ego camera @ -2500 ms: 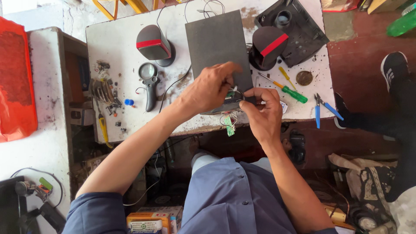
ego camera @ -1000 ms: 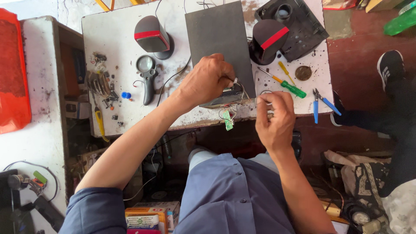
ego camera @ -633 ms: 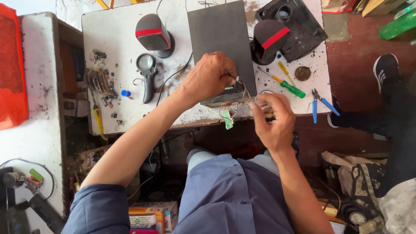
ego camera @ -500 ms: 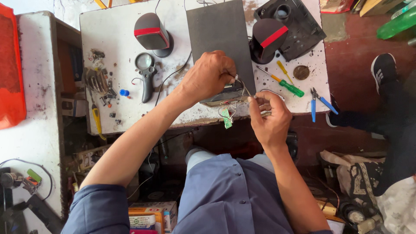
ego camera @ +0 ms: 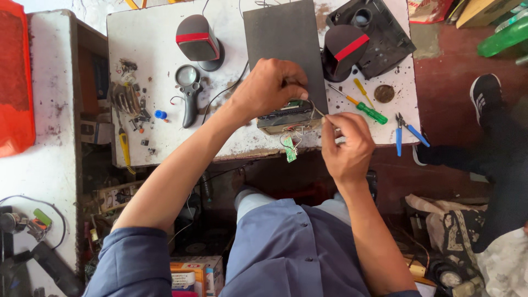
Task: The person uses a soldering iron to attach wires to a small green circuit board and then to a larger black electronic device. They dip the soldering iron tip into a flux container and use pliers to cut a wire before continuing to solder connections.
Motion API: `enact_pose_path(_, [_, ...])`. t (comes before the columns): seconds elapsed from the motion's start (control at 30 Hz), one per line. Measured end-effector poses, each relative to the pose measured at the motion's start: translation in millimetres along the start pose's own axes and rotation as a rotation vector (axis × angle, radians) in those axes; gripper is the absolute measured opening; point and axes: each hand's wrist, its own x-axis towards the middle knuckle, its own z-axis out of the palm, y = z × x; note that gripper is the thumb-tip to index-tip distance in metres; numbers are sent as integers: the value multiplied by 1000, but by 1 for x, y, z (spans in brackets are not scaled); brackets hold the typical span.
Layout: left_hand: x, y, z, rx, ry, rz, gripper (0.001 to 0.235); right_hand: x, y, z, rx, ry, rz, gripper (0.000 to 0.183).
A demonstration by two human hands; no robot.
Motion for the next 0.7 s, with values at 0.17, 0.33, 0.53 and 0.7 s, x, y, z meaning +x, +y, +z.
enact_pose_path(0.17, [-22,3,-10,122,159,79,39,-2,16,-15,50,38,110,9])
enact_pose_path(0.33, [-35,1,-3,20,176,-26,28,-20,26,-22,163,14,230,11])
enact_pose_path(0.53, [-28,-5,7,59,257,-3,12,-34,37,-41,308,30,354,10])
enact_pose_path(0.7, [-23,-12,14,12,233,-3,9,-47,44,-59,467,-24,381,8])
